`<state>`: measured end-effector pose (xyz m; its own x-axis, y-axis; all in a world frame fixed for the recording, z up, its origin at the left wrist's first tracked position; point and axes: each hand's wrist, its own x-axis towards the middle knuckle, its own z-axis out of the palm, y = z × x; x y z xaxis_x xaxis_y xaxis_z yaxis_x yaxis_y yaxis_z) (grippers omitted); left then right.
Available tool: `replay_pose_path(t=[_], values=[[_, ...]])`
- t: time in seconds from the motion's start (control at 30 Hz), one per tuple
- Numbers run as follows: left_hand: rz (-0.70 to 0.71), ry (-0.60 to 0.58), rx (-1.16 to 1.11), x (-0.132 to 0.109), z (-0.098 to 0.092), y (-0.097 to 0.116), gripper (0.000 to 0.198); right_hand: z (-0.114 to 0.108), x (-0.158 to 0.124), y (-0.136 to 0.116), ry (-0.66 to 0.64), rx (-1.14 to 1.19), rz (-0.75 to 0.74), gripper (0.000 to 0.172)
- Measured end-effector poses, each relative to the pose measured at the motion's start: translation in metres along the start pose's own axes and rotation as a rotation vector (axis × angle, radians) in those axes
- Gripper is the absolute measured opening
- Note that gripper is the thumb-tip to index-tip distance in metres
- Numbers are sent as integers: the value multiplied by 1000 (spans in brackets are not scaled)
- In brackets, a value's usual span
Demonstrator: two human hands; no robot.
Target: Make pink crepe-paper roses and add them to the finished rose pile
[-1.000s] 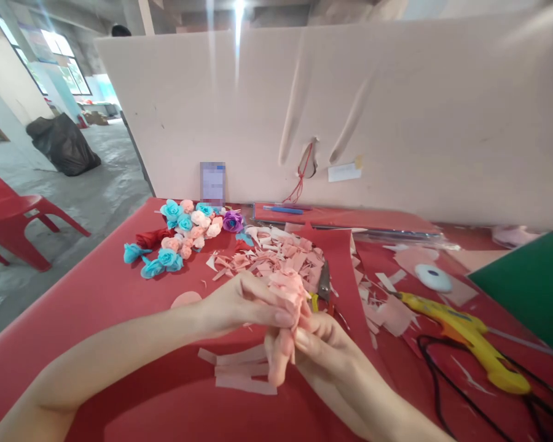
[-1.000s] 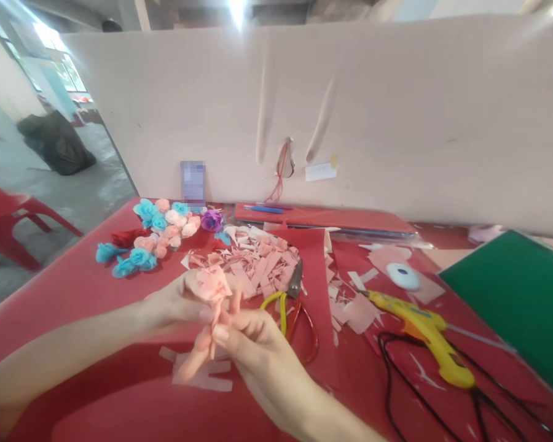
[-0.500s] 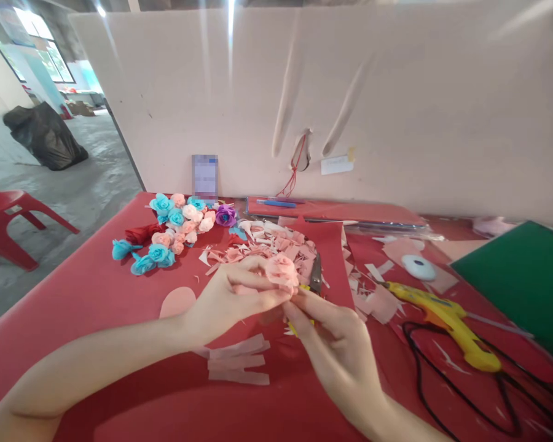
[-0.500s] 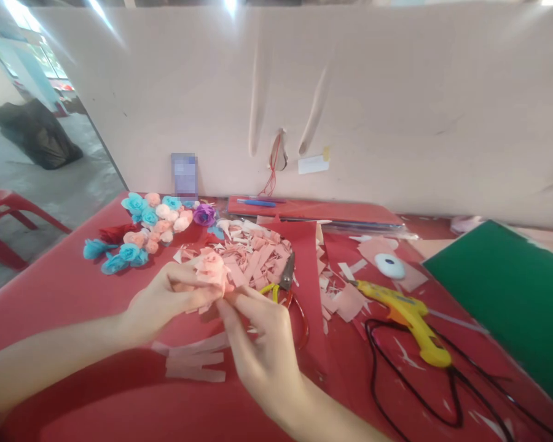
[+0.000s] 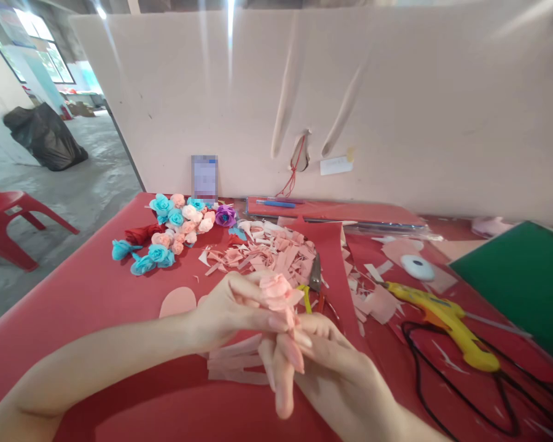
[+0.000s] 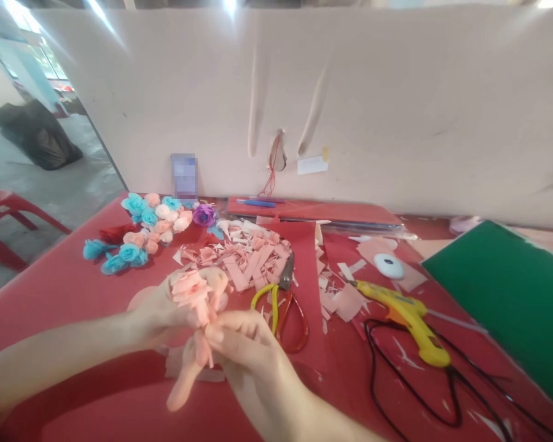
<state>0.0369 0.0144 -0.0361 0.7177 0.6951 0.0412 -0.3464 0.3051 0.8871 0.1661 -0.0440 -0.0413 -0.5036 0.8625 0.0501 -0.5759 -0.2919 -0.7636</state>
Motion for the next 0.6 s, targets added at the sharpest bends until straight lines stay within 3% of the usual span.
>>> replay_pose_path(t=[0.07,0.17,0.27,0.4,0.5,0.6], values=[[38,14,-23,-3,2,-1,16,-1,-2,-1,15,-130,-50,26],[100,35,-13,-7,3,-3,5,-1,-5,-6,115,-589,-212,26],[175,122,94,-8,3,-3,17,-1,-4,-11,234,-1064,-455,21],[151,270,259,-4,1,0,19,-10,1,-8,323,-1478,-699,20],[118,322,361,0,-1,1,19,-18,5,-3,368,-1654,-795,21],[88,305,405,2,-4,1,16,-21,7,-5,438,-1567,-685,23]])
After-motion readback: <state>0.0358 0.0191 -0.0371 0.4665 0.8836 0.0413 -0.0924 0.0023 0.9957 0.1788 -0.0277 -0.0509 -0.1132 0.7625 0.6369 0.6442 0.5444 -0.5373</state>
